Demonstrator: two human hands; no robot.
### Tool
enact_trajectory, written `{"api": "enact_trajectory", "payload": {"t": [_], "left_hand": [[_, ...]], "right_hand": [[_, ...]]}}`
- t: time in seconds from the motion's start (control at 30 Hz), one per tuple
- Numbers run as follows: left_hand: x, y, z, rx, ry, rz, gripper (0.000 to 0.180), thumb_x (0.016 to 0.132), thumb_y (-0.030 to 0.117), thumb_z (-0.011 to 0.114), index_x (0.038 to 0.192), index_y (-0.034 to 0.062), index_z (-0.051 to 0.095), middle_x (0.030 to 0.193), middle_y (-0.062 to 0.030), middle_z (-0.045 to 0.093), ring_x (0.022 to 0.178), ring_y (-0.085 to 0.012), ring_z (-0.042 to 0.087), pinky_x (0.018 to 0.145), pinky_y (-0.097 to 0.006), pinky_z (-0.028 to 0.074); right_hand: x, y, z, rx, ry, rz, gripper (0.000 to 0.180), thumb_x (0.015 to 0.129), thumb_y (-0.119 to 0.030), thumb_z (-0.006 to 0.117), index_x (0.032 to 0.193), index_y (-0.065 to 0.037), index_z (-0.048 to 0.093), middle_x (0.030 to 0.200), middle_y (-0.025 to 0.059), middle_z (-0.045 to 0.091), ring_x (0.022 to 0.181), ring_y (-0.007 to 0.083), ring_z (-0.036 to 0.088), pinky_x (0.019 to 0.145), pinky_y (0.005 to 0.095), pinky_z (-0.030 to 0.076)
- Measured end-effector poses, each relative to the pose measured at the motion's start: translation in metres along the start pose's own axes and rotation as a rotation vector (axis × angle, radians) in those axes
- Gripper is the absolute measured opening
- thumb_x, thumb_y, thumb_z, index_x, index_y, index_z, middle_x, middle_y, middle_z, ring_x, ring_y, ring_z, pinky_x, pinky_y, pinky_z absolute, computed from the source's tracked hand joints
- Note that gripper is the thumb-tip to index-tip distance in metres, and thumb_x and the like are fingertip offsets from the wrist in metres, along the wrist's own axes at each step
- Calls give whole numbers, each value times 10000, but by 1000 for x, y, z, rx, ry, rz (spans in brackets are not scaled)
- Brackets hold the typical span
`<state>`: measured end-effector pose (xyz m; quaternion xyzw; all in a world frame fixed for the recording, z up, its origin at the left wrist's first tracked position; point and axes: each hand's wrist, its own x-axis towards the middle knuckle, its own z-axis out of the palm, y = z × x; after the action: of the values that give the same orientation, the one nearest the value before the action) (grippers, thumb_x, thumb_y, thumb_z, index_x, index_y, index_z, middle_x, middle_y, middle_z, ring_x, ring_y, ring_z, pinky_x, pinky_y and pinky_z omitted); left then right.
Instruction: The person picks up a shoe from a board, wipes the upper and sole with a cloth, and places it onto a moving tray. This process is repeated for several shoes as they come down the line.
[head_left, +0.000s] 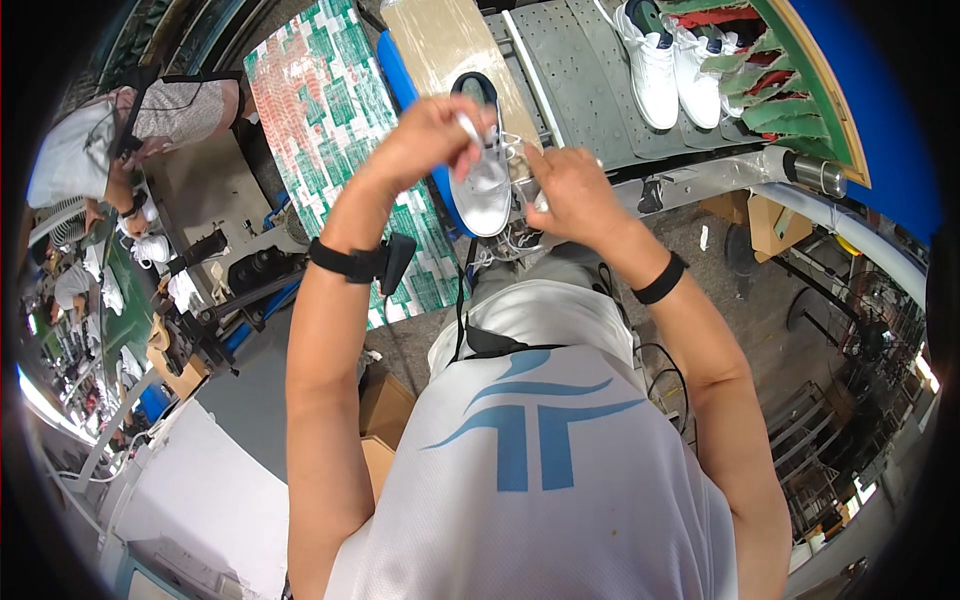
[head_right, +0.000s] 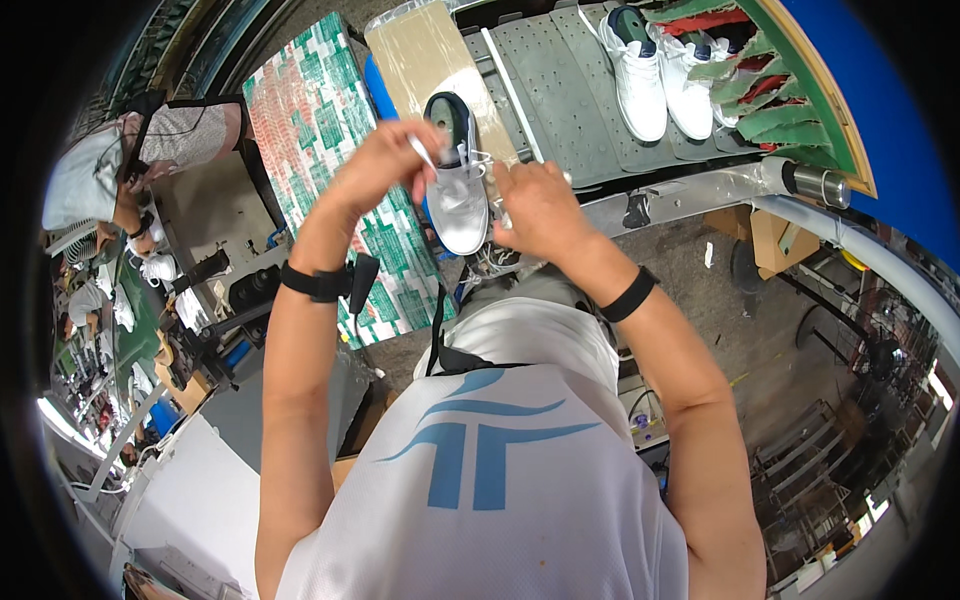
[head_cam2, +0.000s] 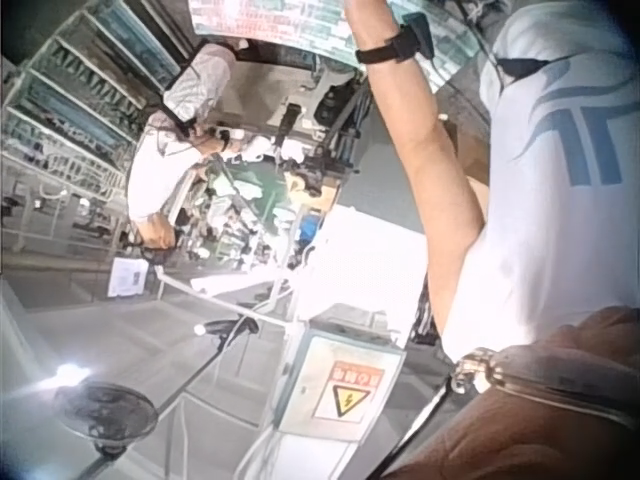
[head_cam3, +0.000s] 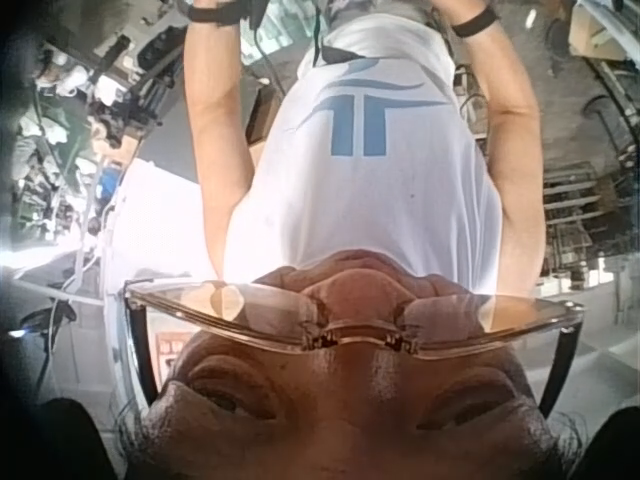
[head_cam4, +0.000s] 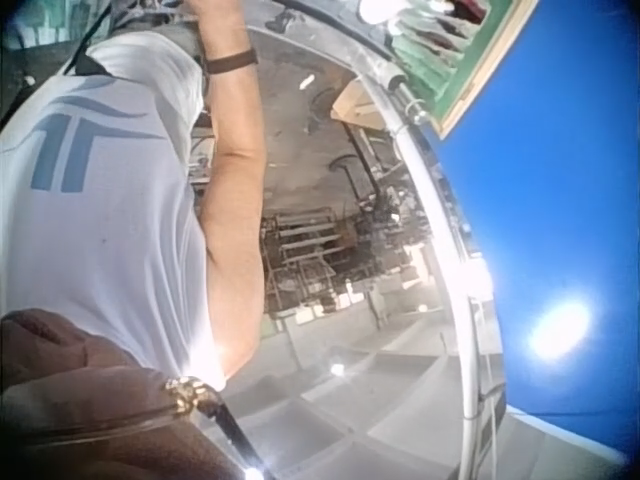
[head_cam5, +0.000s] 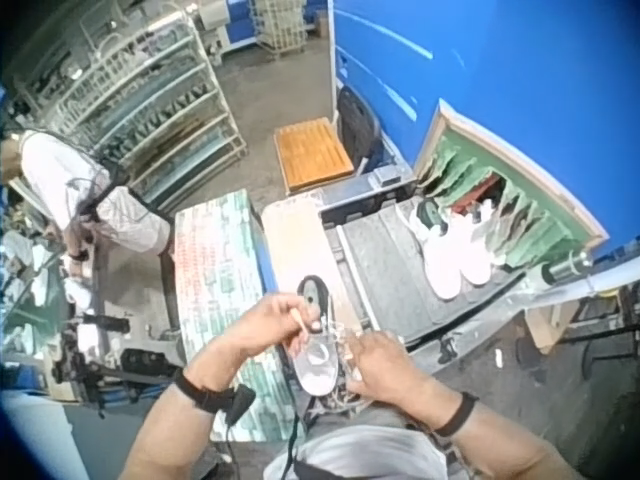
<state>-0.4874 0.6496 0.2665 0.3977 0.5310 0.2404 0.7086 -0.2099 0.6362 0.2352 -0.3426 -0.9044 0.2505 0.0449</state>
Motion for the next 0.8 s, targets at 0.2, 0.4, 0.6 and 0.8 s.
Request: {"api": "enact_trajectory", "payload": {"t": [0.2, 0.4, 0.6, 0.8], "left_hand": [[54, -10, -23, 229, 432, 658, 509, 958, 272, 837, 1394, 52, 697, 1546, -191, 605, 1370, -315, 652, 1066, -411, 592], [80, -57, -24, 796, 209, 359, 473, 814, 353, 944, 1207, 122, 817, 1679, -188, 504, 1407, -381, 618, 1126, -429, 545], [74, -62, -17, 740, 290, 367, 503, 848, 303, 950, 1302, 172, 778, 1723, -185, 427, 1435, -366, 601, 1152, -445, 535], [74, -59, -28, 632, 112, 273, 745, 862, 349, 955, 1537, 248, 656, 1835, -192, 162, 1675, -403, 238, 1306, -472, 370]], "right_hand": [[-7, -5, -7, 3, -17, -41, 747, 796, -289, 822, 1409, 87, 618, 980, 196, 683, 960, 378, 682, 938, 485, 507], [-17, -7, -1, -24, 27, -28, 744, 805, -293, 815, 1404, 101, 617, 1000, 210, 689, 973, 378, 686, 925, 482, 511], [-120, -43, -16, 107, -88, 134, 805, 785, -271, 853, 1445, 108, 592, 1042, 183, 703, 986, 369, 682, 909, 478, 509], [-38, -42, 24, 318, 201, 7, 895, 786, -287, 873, 1523, 87, 530, 1106, 177, 677, 1053, 372, 656, 974, 480, 488]]}}
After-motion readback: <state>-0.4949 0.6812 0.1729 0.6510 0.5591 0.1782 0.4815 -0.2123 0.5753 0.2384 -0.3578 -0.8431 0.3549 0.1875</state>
